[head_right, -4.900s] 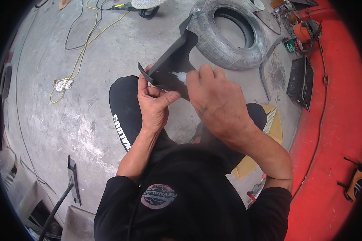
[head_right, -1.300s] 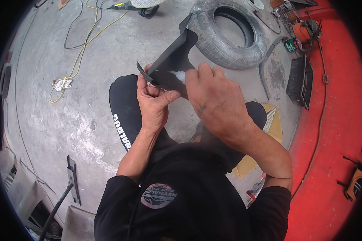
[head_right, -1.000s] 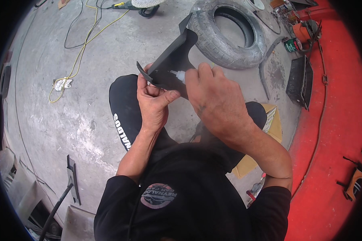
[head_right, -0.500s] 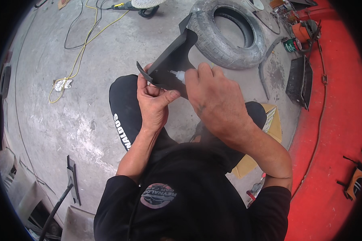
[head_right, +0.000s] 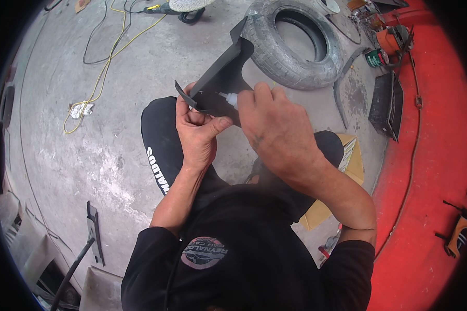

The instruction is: The person picks up a black plastic car part and applies a white substance from a small bottle into a crack. They then rub the substance into the crack with their fingers and inspect the part.

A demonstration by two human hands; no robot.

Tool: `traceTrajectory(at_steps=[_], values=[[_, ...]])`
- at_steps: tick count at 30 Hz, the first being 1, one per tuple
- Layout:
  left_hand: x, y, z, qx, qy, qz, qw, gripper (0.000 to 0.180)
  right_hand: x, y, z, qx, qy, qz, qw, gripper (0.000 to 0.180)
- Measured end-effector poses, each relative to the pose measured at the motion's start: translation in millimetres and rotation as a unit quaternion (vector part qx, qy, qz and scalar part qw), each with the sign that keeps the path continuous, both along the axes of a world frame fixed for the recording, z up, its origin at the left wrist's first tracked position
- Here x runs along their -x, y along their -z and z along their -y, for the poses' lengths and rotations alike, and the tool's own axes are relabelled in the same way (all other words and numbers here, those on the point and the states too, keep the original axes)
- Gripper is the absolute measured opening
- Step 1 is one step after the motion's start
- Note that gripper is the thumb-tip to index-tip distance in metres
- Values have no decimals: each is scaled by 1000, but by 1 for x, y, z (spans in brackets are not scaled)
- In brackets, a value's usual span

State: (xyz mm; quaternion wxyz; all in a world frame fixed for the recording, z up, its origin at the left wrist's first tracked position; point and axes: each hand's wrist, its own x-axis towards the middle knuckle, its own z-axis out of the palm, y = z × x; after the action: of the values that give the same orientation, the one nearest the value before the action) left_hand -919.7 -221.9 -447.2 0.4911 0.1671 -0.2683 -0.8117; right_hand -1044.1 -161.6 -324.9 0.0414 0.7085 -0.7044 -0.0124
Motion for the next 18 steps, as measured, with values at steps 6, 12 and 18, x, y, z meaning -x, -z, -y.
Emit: traceTrajectory(at_steps=[6, 12, 18], values=[[0, 0, -1, 2, 1, 14, 1000, 81, 0, -1, -1, -5, 6, 11, 1000, 15], [-1, 0, -2, 4, -2, 23, 1000, 81, 0, 1, -1, -8, 7, 20, 1000, 14], [0, 0, -2, 9, -3, 23, 1000, 81, 0, 0, -1, -9, 8, 28, 1000, 14]])
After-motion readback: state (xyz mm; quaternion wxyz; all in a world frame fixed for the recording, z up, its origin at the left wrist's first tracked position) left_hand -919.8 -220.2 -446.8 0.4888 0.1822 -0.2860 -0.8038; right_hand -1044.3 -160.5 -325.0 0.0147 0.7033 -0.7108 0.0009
